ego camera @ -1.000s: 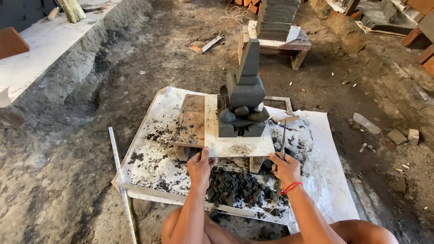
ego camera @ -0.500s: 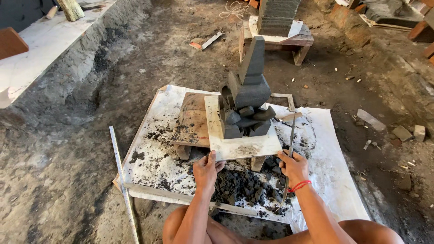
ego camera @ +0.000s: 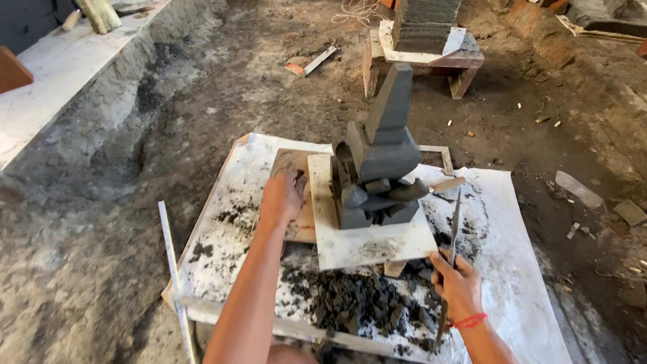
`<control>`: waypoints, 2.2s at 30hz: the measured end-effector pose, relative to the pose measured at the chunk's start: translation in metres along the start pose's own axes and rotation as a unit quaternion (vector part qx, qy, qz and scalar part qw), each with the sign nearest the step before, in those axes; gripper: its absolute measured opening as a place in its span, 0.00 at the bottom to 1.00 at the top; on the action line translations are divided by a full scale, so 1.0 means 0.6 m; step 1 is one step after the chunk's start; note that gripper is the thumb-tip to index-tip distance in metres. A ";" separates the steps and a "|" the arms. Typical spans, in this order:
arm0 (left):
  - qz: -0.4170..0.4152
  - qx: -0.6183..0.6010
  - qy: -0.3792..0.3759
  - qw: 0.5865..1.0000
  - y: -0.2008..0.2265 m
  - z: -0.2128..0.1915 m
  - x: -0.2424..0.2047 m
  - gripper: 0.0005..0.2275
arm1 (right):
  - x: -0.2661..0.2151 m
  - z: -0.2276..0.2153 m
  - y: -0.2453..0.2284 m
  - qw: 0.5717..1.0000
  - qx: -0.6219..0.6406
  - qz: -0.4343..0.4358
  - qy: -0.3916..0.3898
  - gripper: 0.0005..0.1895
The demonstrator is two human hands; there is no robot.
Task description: The person uses a thin metal tool to carve and shape a dark stone sculpture mounted on a wooden base. They repeatedly scrape and refine the surface, removing small fragments of material while seated on the ground.
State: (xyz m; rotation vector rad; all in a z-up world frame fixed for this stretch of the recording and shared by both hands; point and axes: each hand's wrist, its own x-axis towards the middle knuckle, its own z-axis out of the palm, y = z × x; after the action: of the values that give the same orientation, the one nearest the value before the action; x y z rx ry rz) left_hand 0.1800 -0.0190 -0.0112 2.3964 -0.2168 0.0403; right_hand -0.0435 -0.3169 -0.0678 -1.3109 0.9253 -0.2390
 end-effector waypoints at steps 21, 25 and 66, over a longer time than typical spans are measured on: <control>0.134 0.189 -0.039 0.972 -0.100 0.145 0.233 0.17 | 0.019 0.001 0.023 0.999 0.051 -0.013 -0.004 0.15; 0.135 0.195 -0.032 0.971 -0.113 0.136 0.229 0.12 | 0.029 0.007 0.022 0.997 0.067 -0.030 -0.015 0.16; 0.022 0.133 0.034 0.990 -0.176 0.107 0.161 0.20 | 0.162 0.008 -0.016 0.990 0.073 -0.119 -0.037 0.12</control>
State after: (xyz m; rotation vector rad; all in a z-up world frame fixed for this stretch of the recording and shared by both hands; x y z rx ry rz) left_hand 0.2908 0.0008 -0.1202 2.6511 -0.2455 0.1810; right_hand 0.0249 -0.3774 -0.1024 -1.2842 0.6752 -0.4328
